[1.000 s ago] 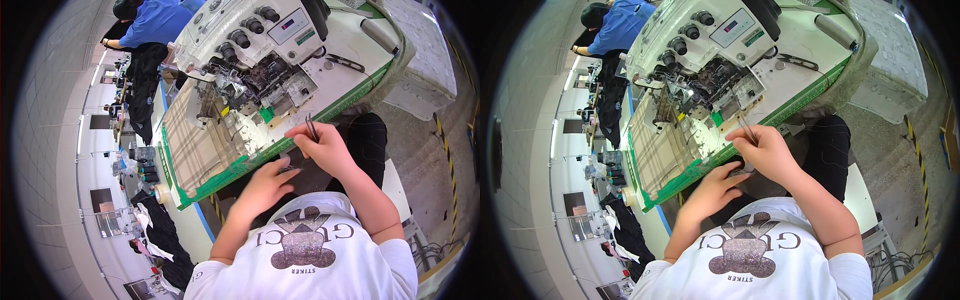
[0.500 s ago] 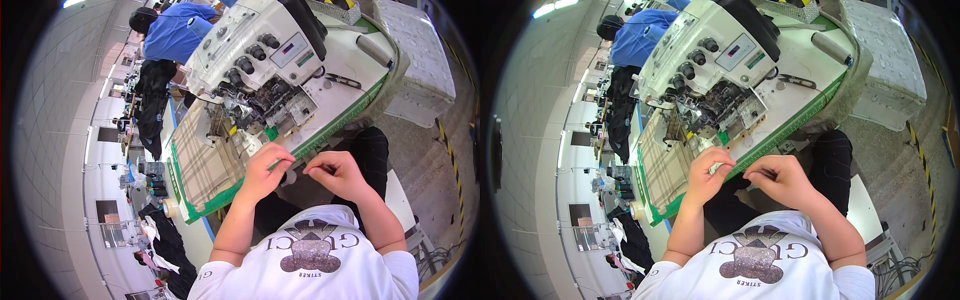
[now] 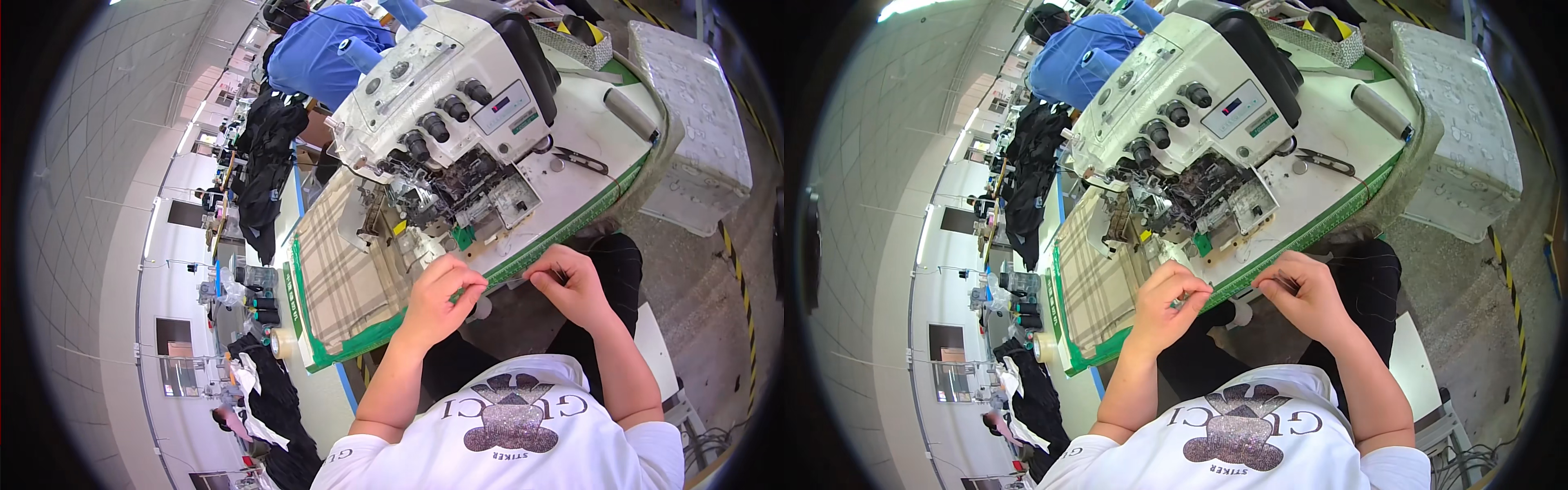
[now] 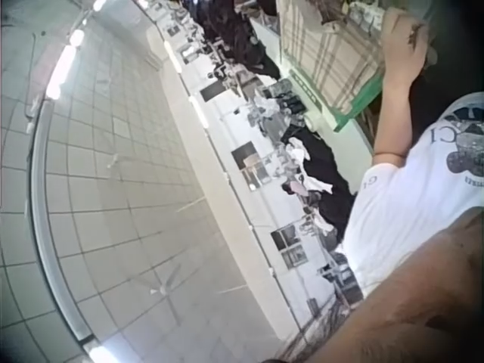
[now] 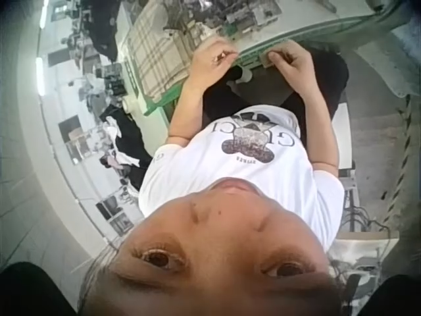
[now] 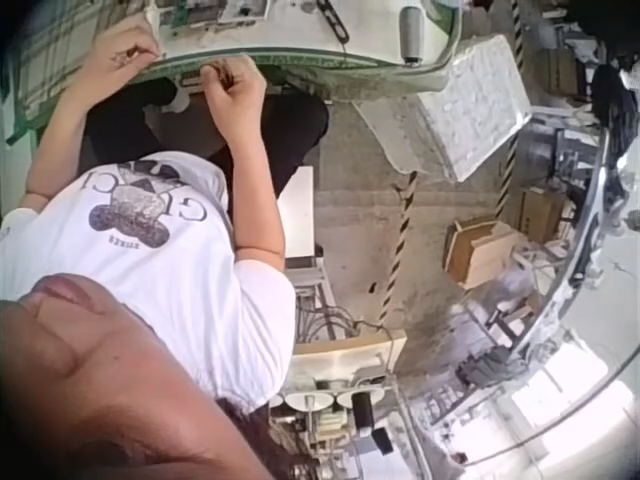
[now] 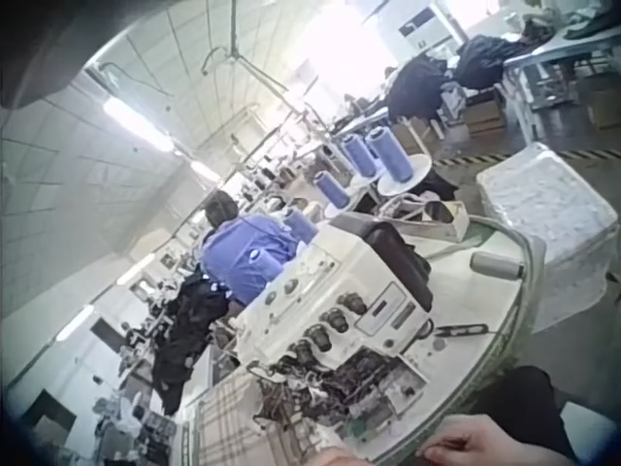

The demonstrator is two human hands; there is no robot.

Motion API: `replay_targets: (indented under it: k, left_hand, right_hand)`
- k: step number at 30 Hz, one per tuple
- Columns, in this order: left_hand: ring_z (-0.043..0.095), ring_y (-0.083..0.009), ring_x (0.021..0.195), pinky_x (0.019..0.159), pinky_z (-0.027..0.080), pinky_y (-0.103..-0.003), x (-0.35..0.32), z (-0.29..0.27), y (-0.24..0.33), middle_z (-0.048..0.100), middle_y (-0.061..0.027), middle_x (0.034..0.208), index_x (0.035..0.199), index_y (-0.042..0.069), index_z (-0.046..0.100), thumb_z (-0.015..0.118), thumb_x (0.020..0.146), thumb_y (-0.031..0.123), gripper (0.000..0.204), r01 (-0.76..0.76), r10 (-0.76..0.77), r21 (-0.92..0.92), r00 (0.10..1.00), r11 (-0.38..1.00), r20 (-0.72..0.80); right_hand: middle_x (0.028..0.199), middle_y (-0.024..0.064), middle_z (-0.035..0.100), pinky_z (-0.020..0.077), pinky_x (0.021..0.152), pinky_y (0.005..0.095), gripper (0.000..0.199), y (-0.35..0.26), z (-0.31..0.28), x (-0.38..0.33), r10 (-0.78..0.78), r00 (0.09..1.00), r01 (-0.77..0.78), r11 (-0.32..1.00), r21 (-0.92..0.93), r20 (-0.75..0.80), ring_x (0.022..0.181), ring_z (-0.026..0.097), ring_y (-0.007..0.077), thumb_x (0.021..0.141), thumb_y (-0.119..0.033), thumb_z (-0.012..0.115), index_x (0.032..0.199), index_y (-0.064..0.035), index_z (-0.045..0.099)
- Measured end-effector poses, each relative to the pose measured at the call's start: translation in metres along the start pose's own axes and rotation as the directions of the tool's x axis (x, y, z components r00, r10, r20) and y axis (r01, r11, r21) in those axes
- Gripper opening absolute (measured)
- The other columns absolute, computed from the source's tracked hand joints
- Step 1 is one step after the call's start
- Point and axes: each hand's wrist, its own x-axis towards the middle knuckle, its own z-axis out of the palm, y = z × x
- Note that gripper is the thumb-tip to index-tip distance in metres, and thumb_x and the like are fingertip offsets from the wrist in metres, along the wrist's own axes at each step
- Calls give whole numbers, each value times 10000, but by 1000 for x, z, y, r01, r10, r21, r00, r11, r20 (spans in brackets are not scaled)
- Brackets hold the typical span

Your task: Threading an industrial sewing machine using tweezers for precision.

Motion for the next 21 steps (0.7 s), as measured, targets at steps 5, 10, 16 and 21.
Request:
replay_targets:
  k: [5,10,16,21]
  left_hand:
    - [593,-152,709,600,470,-258,-13,-2,1,594,-44,829,872,52,702,738,788,-11,111,11,-11,-15,1000,1000,-29]
    - [598,-163,698,583,472,-261,-25,-4,-6,593,-53,823,866,52,698,738,786,-12,110,-4,1,-45,998,999,-58]
    - [613,-217,722,622,491,-314,-34,-9,-10,599,-68,827,862,56,684,744,783,26,104,43,-51,-84,995,996,-88]
    - [612,-215,719,619,492,-311,-29,-11,-5,598,-65,823,866,62,690,746,781,27,107,27,-30,-69,999,997,-43]
  right_hand:
    - [803,20,546,366,560,244,86,-1,-3,10,-35,998,31,996,-81,-59,597,435,78,833,25,664,898,-10,709]
    - [803,11,553,352,560,233,80,-6,-4,24,-20,990,2,992,-130,-137,603,428,71,836,15,668,894,-19,711]
    - [756,-31,584,331,553,224,134,-14,11,64,-56,940,15,992,-123,-337,620,426,41,882,-36,670,1001,-42,731]
    - [791,-4,669,393,615,201,246,-17,59,132,-13,897,163,939,302,-441,699,547,37,941,-114,606,1154,-10,673]
